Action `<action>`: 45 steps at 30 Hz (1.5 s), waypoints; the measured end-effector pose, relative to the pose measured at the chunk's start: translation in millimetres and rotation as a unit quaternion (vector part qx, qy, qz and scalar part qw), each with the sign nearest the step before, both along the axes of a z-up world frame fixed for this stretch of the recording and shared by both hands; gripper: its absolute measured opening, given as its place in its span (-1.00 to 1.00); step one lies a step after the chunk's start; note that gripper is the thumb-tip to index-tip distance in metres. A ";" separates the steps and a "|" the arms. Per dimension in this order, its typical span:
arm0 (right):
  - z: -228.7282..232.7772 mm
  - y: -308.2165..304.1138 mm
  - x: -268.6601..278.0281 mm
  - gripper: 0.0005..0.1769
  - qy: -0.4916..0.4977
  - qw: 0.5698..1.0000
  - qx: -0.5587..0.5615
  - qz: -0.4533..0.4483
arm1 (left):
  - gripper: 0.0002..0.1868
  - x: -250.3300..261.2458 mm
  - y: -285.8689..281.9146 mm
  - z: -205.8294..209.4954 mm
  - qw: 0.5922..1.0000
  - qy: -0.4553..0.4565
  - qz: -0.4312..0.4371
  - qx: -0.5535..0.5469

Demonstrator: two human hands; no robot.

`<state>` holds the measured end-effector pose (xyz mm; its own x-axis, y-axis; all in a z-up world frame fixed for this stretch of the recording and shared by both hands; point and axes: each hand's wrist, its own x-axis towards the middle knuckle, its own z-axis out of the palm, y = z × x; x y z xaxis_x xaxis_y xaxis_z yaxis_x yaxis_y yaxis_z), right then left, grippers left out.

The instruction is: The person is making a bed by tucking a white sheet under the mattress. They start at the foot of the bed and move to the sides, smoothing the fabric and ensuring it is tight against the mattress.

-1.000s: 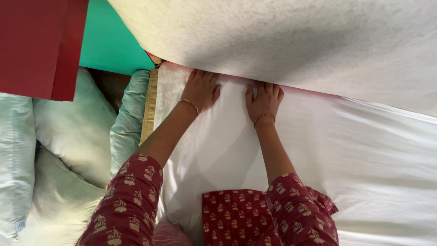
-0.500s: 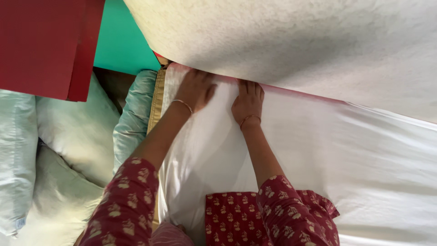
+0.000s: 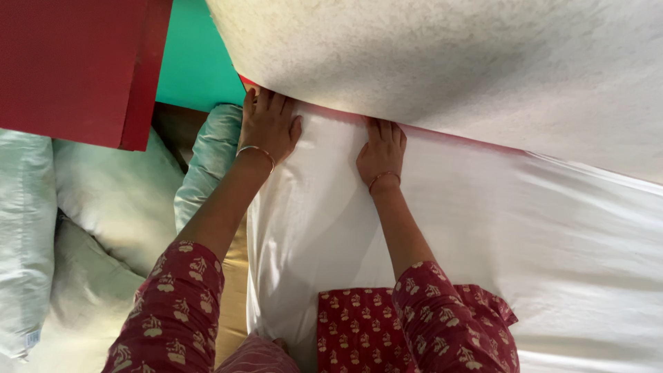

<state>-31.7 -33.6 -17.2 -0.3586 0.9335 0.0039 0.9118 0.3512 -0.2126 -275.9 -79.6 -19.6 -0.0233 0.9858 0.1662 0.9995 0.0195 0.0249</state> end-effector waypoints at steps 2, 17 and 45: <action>-0.8 2.8 -1.1 -0.32 -0.004 1.000 0.004 0.000 | -0.44 0.9 2.9 3.2 1.000 0.028 0.002 0.001; -15.9 1.7 40.6 -0.44 0.032 0.996 0.032 0.071 | -0.24 36.0 8.0 -10.9 0.990 -0.045 -0.101 -0.086; -16.9 64.2 337.1 -0.22 -0.045 0.982 0.042 -0.180 | -0.28 40.7 5.3 -2.8 0.979 0.158 -0.100 -0.081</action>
